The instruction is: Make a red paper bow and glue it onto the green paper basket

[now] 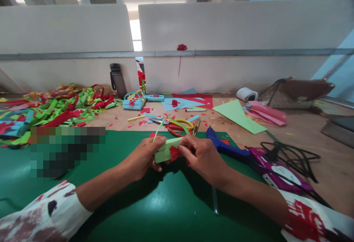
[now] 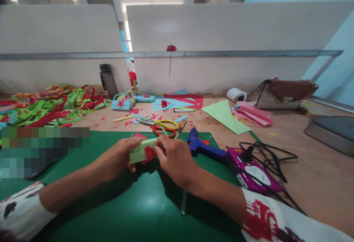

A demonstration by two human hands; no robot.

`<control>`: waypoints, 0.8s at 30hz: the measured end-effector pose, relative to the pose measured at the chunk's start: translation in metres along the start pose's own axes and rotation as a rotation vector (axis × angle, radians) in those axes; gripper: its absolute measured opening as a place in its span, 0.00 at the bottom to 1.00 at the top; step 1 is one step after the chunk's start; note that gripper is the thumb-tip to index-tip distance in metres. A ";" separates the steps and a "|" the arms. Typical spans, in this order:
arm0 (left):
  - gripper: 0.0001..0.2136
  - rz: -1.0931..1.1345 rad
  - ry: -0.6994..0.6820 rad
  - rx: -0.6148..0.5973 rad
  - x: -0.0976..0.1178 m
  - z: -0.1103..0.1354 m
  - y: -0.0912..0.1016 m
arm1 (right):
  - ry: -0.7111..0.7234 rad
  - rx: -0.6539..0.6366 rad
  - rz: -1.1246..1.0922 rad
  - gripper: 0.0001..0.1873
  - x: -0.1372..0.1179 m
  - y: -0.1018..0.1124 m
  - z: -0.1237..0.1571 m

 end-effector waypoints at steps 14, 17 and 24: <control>0.12 0.235 0.139 0.034 -0.008 -0.009 0.018 | 0.025 0.299 -0.193 0.14 0.005 0.036 -0.007; 0.13 0.274 0.166 0.036 -0.008 -0.011 0.023 | -0.093 0.330 -0.362 0.22 0.022 0.039 -0.014; 0.13 0.244 0.135 -0.022 -0.004 -0.008 0.015 | -0.439 -0.070 -0.702 0.25 0.042 -0.019 -0.008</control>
Point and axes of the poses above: each hand's wrist, its own z-axis away from the middle knuckle, its own y-axis out of the back of the hand, x = y × z, the point moved 9 cm from there along -z, towards the middle knuckle, and after that the axes turned 4 degrees about x, right-handed, at the moved point
